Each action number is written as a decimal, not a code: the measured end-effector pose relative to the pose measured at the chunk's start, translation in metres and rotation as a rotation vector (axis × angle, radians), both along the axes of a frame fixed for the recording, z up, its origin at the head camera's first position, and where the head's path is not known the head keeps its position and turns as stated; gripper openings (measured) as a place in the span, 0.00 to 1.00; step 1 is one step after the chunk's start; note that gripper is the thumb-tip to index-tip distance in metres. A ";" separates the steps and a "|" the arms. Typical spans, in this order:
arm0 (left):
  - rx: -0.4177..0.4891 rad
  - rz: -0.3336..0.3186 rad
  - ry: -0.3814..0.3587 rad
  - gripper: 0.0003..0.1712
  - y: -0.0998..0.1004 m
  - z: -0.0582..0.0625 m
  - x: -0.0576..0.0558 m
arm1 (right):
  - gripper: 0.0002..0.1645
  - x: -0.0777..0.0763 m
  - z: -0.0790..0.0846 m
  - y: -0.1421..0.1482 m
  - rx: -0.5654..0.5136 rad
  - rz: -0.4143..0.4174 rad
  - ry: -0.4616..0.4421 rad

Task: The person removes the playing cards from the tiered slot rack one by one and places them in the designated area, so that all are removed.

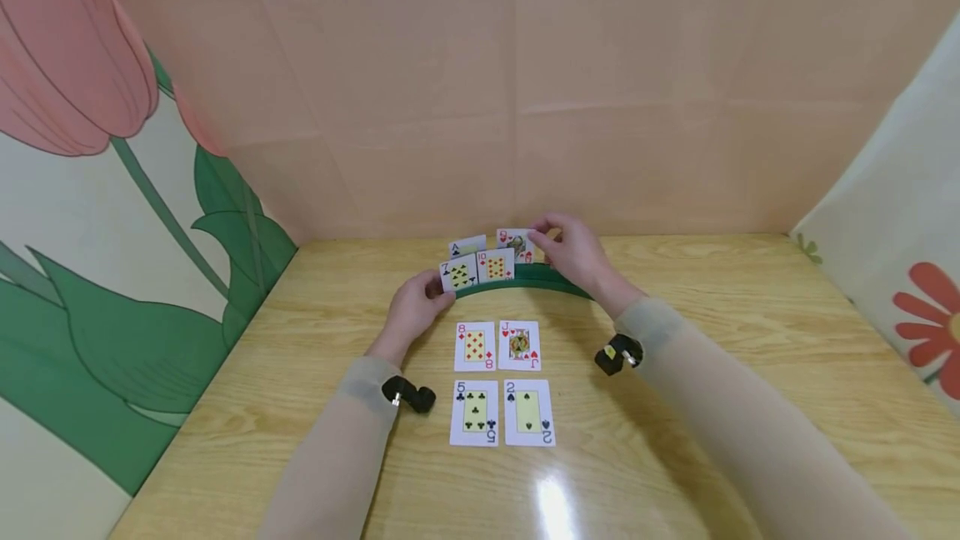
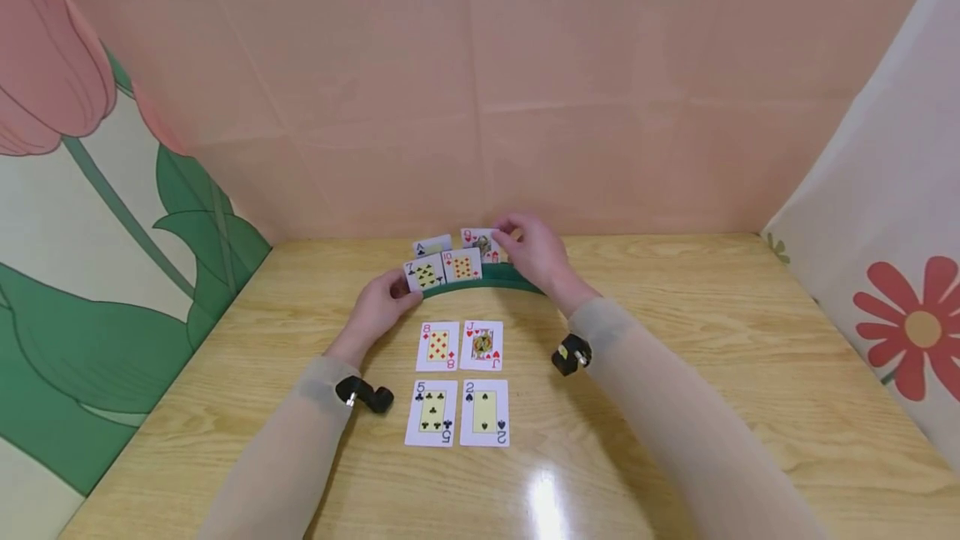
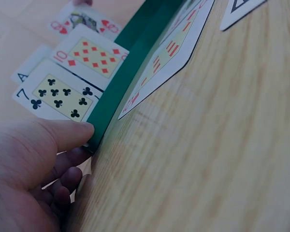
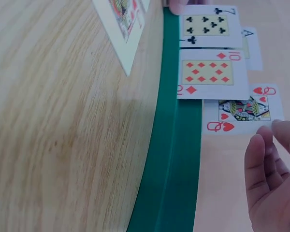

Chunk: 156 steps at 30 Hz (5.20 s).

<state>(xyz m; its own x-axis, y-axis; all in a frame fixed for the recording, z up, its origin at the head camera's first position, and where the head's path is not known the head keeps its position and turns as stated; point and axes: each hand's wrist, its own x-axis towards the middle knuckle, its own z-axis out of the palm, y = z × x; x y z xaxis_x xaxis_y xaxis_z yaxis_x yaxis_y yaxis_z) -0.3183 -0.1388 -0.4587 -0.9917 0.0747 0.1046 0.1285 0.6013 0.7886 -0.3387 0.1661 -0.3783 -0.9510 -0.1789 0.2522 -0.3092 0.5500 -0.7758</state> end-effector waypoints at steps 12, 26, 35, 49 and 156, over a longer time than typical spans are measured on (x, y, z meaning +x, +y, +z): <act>0.002 0.002 0.008 0.20 0.000 0.001 0.001 | 0.16 0.021 0.000 0.012 -0.113 -0.054 0.069; -0.016 0.002 0.019 0.19 -0.002 0.001 0.001 | 0.19 0.048 0.000 0.030 -0.198 -0.128 0.046; -0.007 0.001 0.011 0.19 -0.002 0.002 0.003 | 0.19 0.066 0.001 0.038 -0.198 -0.119 0.041; -0.015 0.008 0.007 0.20 -0.004 0.002 0.003 | 0.13 0.082 -0.016 0.049 -0.050 0.007 -0.103; -0.026 -0.002 0.012 0.19 -0.004 0.003 0.000 | 0.17 0.066 -0.013 0.031 0.175 0.024 -0.133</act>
<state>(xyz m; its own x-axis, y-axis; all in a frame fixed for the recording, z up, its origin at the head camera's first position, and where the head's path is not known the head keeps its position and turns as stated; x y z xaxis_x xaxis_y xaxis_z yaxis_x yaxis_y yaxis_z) -0.3180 -0.1430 -0.4556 -0.9902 0.0792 0.1149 0.1392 0.6211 0.7713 -0.2725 0.1968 -0.3909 -0.9688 -0.2316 0.0883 -0.2252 0.6736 -0.7040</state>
